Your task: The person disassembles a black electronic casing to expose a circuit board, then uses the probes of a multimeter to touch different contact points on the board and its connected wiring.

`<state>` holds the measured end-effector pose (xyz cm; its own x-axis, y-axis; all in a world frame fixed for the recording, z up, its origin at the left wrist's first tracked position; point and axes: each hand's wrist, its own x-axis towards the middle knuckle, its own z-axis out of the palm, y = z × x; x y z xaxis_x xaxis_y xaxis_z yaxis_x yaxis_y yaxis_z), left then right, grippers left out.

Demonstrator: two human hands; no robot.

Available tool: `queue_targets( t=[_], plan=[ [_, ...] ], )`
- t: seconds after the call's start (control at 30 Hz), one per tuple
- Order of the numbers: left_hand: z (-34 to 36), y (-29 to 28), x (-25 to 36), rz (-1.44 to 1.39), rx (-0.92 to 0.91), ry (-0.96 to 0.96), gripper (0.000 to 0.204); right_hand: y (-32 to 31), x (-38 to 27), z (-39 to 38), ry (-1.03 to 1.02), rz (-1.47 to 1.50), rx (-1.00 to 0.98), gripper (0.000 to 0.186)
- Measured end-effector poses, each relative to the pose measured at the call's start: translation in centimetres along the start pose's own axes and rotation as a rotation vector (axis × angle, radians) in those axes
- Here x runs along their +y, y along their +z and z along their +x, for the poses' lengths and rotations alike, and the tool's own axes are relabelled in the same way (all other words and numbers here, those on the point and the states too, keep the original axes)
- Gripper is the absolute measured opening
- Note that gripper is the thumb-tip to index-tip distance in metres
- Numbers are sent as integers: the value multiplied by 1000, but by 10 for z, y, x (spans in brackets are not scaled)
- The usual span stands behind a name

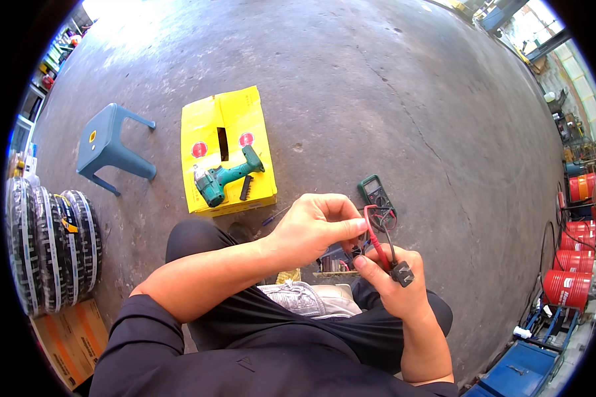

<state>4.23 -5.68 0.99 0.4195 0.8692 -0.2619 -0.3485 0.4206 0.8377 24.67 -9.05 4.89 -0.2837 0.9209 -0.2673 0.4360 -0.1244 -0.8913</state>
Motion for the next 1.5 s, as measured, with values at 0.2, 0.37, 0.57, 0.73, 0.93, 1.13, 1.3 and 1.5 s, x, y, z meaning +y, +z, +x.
queue_targets(
  t=[0.2,0.37,0.57,0.73,0.93,1.13,1.3,1.5],
  plan=[
    [4,-4,1,-5,120,-26,16,1,5,0,92,161,-33,16],
    [5,-7,14,-40,78,-137,19,4,4,1,116,170,-6,16],
    [2,-8,3,-113,90,-237,22,9,7,-1,107,205,-3,17],
    [-5,-4,4,49,-94,-190,16,6,6,2,149,237,30,18],
    [-4,-1,-7,15,-102,-142,14,11,9,3,155,251,91,16],
    [-4,3,-7,-52,-61,-77,13,1,1,5,86,378,241,18],
    [-3,3,-8,-39,-72,-99,14,7,3,1,79,327,247,18],
    [-2,2,-7,7,-92,-154,11,6,6,0,106,326,243,14]
  ],
)
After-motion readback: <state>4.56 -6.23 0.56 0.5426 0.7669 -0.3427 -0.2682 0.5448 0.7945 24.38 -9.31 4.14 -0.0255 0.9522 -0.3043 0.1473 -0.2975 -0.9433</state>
